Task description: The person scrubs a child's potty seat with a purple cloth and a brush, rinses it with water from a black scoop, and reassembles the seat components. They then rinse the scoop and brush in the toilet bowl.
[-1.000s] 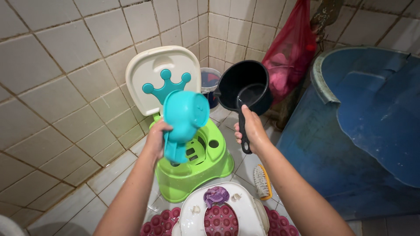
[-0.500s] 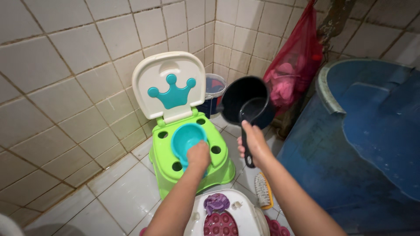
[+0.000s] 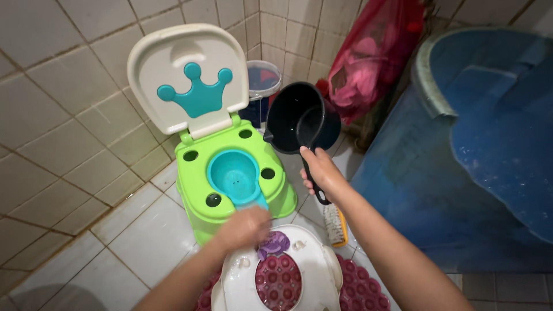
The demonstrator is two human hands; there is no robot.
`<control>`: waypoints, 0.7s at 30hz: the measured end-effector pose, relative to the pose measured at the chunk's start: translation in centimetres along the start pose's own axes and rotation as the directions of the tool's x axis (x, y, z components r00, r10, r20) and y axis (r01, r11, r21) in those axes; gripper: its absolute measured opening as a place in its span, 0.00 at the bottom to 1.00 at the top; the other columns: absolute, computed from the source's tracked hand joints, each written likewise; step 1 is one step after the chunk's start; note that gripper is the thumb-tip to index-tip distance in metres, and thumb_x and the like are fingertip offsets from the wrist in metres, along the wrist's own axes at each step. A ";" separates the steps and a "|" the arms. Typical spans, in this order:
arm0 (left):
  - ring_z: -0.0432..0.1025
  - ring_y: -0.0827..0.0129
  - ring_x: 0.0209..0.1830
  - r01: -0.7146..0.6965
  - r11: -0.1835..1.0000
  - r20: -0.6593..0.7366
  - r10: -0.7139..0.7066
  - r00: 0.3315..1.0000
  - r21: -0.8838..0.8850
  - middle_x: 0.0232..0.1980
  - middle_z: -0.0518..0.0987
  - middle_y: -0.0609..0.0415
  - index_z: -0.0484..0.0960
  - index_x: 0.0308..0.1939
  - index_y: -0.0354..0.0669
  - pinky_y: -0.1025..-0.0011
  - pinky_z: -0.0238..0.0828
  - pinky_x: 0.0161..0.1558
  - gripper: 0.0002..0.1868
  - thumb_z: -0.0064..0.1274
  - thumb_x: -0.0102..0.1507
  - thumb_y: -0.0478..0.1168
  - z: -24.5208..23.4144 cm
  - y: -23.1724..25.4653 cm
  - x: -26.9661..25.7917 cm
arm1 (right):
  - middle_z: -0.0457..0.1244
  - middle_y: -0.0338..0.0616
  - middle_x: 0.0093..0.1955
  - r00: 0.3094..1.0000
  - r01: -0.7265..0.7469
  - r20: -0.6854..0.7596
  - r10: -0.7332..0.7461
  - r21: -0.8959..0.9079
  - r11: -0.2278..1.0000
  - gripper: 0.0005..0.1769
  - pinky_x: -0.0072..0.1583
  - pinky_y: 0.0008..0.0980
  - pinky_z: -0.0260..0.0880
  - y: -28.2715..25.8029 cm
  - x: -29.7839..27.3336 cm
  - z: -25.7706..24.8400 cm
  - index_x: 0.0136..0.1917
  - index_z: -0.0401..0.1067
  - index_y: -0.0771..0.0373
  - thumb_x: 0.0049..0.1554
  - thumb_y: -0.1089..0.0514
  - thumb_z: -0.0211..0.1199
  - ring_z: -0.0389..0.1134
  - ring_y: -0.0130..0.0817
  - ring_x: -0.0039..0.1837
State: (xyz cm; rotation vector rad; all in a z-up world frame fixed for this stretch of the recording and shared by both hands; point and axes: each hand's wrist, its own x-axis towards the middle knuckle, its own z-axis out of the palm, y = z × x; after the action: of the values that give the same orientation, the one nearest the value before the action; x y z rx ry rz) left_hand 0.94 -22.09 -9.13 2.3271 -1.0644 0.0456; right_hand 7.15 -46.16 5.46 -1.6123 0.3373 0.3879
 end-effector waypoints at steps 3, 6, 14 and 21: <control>0.71 0.50 0.50 -0.030 0.986 0.168 0.002 0.986 0.162 0.47 0.78 0.44 0.78 0.53 0.42 0.53 0.68 0.49 0.26 0.60 0.50 0.40 3.6 2.5 -3.5 | 0.58 0.43 0.31 0.999 -0.036 0.019 0.037 -0.032 0.999 0.20 0.28 0.32 0.57 0.9 0.2 0.4 0.52 0.56 0.60 0.63 0.41 0.52 0.55 0.29 0.26; 0.71 0.50 0.51 0.015 0.960 0.077 -0.038 0.996 0.281 0.50 0.78 0.43 0.79 0.55 0.45 0.53 0.68 0.50 0.29 0.60 0.49 0.40 5.5 2.9 -5.2 | 0.58 0.42 0.31 0.998 -0.039 0.043 0.041 -0.052 0.998 0.20 0.28 0.32 0.58 1.3 0.1 1.4 0.52 0.57 0.60 0.63 0.41 0.52 0.56 0.28 0.26; 0.77 0.65 0.29 0.744 0.414 0.575 -0.473 0.668 -0.523 0.30 0.82 0.56 0.82 0.42 0.49 0.65 0.77 0.38 0.10 0.48 0.60 0.41 0.8 -1.1 -1.1 | 0.58 0.42 0.31 0.997 0.035 0.067 -0.030 -0.076 0.996 0.20 0.27 0.32 0.57 -0.9 -0.8 1.8 0.50 0.56 0.60 0.63 0.41 0.53 0.55 0.29 0.25; 0.71 0.61 0.33 0.532 0.817 0.387 -0.428 0.817 -0.221 0.30 0.78 0.49 0.81 0.29 0.34 0.62 0.70 0.42 0.20 0.47 0.60 0.50 -13.2 -8.9 -8.0 | 0.57 0.41 0.31 0.997 0.006 0.077 0.005 -0.142 0.990 0.20 0.28 0.32 0.58 -0.2 -0.8 2.2 0.51 0.57 0.60 0.63 0.41 0.52 0.55 0.28 0.26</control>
State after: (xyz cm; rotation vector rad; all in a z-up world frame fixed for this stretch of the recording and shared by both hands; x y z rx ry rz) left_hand 4.40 -5.25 -4.51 2.2698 -0.5204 -0.6806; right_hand 6.42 -43.98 5.89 -1.7310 0.2550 0.4812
